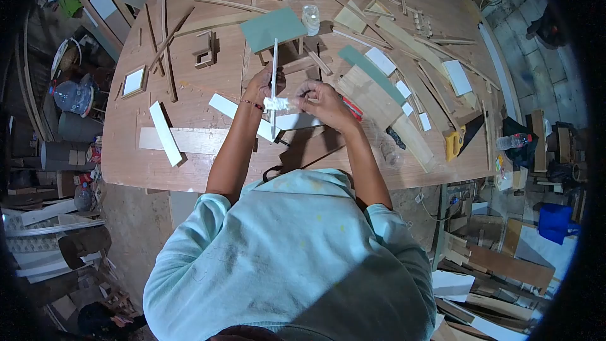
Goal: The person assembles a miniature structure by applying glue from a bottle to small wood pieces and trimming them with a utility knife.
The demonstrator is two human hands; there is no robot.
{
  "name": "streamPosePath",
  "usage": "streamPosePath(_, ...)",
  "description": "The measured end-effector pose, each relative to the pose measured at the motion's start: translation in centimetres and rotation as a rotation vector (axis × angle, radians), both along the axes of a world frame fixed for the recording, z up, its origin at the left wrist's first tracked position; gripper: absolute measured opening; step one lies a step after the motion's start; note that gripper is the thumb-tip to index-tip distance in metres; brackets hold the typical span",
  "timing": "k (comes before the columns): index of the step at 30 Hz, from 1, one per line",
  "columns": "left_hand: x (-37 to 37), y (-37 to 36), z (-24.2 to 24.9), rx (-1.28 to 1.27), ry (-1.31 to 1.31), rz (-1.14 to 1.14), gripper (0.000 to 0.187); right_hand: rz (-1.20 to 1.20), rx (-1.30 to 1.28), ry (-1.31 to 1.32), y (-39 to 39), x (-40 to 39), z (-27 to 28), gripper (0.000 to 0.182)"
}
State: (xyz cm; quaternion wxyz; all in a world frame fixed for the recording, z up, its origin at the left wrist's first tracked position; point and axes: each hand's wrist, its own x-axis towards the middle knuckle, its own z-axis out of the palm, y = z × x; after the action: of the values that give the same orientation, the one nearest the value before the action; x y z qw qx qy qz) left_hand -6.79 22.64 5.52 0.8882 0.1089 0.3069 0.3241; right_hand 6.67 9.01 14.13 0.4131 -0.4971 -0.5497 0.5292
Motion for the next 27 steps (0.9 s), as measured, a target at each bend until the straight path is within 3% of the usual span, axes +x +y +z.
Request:
streamPosePath(4,0.3,-0.2,0.7,0.058,-0.006,0.044,0.029,-0.014,0.006,-0.014,-0.5,-0.2,0.7,0.011)
streamPosePath(6,0.4,-0.2,1.0,0.075,-0.049,0.053,0.028,0.145,-0.081,0.042,-1.1,-0.1,2.1,0.011)
streamPosePath(10,0.9,0.4,0.9,0.038,-0.028,0.051,0.028,0.223,-0.047,0.074,-1.1,0.4,2.6,0.01)
streamPosePath(16,1.2,-0.5,1.1,0.054,0.035,-0.039,0.035,-0.067,-0.054,0.156,0.7,0.6,-1.5,0.01)
streamPosePath(19,1.2,-0.2,0.9,0.04,0.021,-0.07,0.035,-0.054,-0.053,0.135,0.7,0.5,-1.5,0.009)
streamPosePath(23,1.1,0.2,0.7,0.013,-0.041,0.054,0.032,0.104,-0.044,0.08,0.0,1.2,-0.2,0.01)
streamPosePath(27,1.5,0.8,1.5,0.041,0.106,0.172,0.03,0.108,-0.116,0.117,-0.1,1.8,0.3,0.008)
